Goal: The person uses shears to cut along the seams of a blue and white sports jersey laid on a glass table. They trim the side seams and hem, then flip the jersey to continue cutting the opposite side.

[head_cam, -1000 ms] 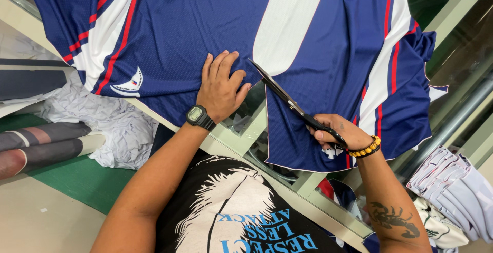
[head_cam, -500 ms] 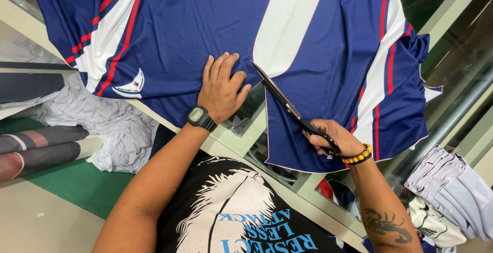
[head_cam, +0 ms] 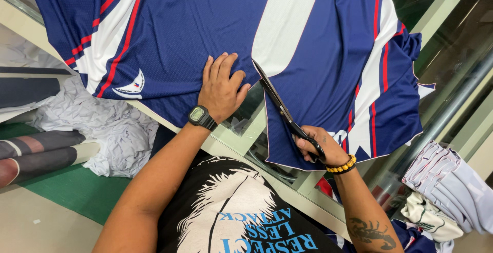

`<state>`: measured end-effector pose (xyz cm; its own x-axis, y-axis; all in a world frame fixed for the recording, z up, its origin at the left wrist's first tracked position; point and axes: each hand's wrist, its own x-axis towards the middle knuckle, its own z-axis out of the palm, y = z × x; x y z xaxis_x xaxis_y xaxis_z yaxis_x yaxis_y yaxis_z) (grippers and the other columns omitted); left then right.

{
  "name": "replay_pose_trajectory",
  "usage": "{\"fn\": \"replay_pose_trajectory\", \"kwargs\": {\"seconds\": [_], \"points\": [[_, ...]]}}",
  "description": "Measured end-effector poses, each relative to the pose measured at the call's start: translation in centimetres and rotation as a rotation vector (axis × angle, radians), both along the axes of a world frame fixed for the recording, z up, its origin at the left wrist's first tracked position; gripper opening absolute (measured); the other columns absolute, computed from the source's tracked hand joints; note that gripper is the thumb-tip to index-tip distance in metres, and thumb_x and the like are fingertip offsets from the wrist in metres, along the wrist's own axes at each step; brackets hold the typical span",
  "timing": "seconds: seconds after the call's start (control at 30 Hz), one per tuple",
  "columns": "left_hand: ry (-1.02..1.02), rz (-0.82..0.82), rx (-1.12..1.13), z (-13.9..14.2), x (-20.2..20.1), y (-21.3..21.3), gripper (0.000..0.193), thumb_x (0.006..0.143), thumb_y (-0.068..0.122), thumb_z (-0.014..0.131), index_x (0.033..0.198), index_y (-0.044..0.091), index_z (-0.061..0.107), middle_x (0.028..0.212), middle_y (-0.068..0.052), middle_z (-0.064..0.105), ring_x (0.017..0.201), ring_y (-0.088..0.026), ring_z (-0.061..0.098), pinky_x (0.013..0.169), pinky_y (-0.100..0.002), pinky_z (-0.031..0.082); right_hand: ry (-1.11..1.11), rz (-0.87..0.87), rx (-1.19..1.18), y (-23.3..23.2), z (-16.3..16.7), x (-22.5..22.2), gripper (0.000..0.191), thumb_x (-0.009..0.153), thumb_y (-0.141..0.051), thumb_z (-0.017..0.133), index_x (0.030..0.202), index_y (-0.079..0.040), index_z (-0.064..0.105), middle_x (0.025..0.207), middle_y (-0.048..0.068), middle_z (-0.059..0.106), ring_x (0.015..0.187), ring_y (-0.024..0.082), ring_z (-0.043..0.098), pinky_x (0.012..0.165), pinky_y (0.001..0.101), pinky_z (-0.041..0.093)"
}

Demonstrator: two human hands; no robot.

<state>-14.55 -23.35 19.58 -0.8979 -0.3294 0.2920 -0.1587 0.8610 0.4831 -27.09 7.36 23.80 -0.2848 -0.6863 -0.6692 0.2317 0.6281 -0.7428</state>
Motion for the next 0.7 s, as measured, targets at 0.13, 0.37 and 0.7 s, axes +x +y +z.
{"fn": "replay_pose_trajectory", "kwargs": {"seconds": [0.13, 0.37, 0.7], "points": [[0.008, 0.001, -0.006, 0.0, 0.0, 0.0, 0.028, 0.089, 0.029, 0.078, 0.105, 0.008, 0.069, 0.146, -0.019, 0.050, 0.140, -0.037, 0.043, 0.119, -0.060, 0.030, 0.012, -0.023, 0.026, 0.1, 0.2, 0.6, 0.048, 0.084, -0.052, 0.074, 0.082, -0.006, 0.062, 0.059, 0.000, 0.057, 0.048, 0.008, 0.058, 0.041, 0.0202, 0.043], [0.012, 0.003, 0.001, -0.4, -0.2, 0.0, 0.027, 0.088, 0.028, 0.079, 0.104, 0.009, 0.069, 0.145, -0.019, 0.050, 0.140, -0.038, 0.044, 0.119, -0.060, 0.030, 0.071, -0.043, 0.084, 0.0, 0.3, 1.2, 0.049, 0.081, -0.053, 0.074, 0.083, -0.005, 0.064, 0.058, 0.000, 0.058, 0.047, 0.008, 0.059, 0.041, 0.0205, 0.044], [0.133, 0.027, 0.110, 6.5, -0.4, 0.1, 0.030, 0.085, 0.031, 0.078, 0.103, 0.009, 0.071, 0.131, -0.017, 0.058, 0.131, -0.038, 0.049, 0.113, -0.063, 0.028, 0.083, -0.083, 0.057, -0.7, 0.5, 3.2, 0.043, 0.086, -0.046, 0.073, 0.082, -0.004, 0.063, 0.057, 0.001, 0.057, 0.046, 0.009, 0.057, 0.042, 0.0229, 0.043]]}}
